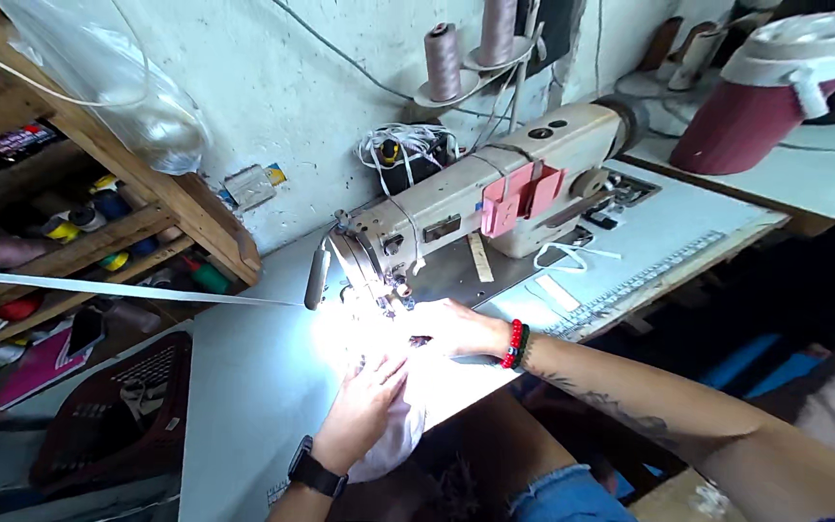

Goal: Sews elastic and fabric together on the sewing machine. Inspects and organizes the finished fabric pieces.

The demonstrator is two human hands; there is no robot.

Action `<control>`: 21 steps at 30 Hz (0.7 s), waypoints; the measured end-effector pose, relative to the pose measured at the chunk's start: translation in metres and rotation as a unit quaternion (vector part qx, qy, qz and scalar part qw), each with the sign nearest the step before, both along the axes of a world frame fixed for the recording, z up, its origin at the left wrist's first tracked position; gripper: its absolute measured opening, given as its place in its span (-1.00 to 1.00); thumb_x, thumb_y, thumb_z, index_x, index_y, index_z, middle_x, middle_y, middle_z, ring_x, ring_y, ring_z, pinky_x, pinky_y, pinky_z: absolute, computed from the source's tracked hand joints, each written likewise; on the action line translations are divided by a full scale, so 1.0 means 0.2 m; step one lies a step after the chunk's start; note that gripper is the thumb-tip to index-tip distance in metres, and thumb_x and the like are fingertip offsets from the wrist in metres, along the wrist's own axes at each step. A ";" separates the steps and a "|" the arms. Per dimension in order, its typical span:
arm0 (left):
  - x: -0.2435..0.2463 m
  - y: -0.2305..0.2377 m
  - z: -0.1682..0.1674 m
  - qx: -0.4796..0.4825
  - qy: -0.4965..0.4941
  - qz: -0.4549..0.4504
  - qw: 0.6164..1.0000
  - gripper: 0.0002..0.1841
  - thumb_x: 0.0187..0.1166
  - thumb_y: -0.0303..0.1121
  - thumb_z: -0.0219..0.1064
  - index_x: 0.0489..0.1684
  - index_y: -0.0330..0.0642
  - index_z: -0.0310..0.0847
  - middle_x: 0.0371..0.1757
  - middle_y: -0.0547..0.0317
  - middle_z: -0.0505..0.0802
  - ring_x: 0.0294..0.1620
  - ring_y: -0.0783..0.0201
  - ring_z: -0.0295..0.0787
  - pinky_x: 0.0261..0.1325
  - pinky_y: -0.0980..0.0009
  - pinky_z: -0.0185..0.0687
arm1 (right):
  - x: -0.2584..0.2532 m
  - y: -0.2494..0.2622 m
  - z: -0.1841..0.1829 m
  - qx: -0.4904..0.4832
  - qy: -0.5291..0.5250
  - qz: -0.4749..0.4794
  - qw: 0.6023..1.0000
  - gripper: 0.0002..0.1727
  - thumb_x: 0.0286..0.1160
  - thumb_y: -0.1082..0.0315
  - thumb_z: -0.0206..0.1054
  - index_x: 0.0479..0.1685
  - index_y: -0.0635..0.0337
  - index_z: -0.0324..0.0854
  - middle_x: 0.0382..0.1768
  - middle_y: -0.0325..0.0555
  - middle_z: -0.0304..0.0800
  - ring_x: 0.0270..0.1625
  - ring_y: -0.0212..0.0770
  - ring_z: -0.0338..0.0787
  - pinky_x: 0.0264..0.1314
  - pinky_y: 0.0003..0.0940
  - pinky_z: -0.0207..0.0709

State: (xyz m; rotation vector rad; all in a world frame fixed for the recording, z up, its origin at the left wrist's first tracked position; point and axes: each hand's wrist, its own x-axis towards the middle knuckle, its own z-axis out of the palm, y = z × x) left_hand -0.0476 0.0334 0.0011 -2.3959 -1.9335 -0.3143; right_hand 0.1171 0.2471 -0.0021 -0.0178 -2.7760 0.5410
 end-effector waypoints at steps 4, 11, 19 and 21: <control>0.03 0.04 0.01 -0.031 -0.013 -0.032 0.999 -0.58 0.62 -0.49 0.19 0.41 -0.04 0.73 0.60 0.34 0.68 0.69 0.28 0.47 0.76 0.00 0.27 | 0.00 0.00 0.00 0.013 0.006 -0.001 1.000 -0.73 0.36 0.30 0.39 0.03 0.09 0.77 -0.06 0.04 0.83 0.03 0.12 0.81 -0.04 0.12 0.64; 0.07 0.09 -0.01 -0.018 -0.024 -0.028 0.999 -0.58 0.72 -0.43 0.07 0.47 -0.13 0.68 0.63 0.24 0.65 0.70 0.25 0.46 0.73 0.03 0.29 | 0.01 0.01 -0.01 0.016 0.001 -0.003 1.000 -0.73 0.35 0.36 0.35 0.02 0.07 0.79 -0.04 -0.01 0.86 0.05 0.07 0.81 -0.01 0.07 0.64; 0.17 0.09 -0.01 -0.040 -0.140 0.055 0.988 -0.58 0.78 -0.38 0.05 0.51 -0.28 0.57 0.63 0.00 0.61 0.59 0.17 0.59 0.62 0.23 0.49 | -0.01 0.03 -0.03 0.047 0.003 -0.014 0.999 -0.80 0.39 0.29 0.36 -0.06 0.04 0.79 -0.19 -0.06 0.81 -0.08 0.02 0.79 -0.15 0.00 0.63; 0.18 0.10 -0.02 -0.023 -0.139 0.069 0.988 -0.62 0.77 -0.35 0.05 0.35 -0.34 0.66 0.50 -0.07 0.71 0.47 0.15 0.70 0.51 0.23 0.60 | -0.02 0.04 -0.05 0.055 0.018 -0.016 0.998 -0.80 0.36 0.27 0.37 -0.09 0.02 0.78 -0.22 -0.08 0.80 -0.11 0.01 0.79 -0.20 -0.02 0.61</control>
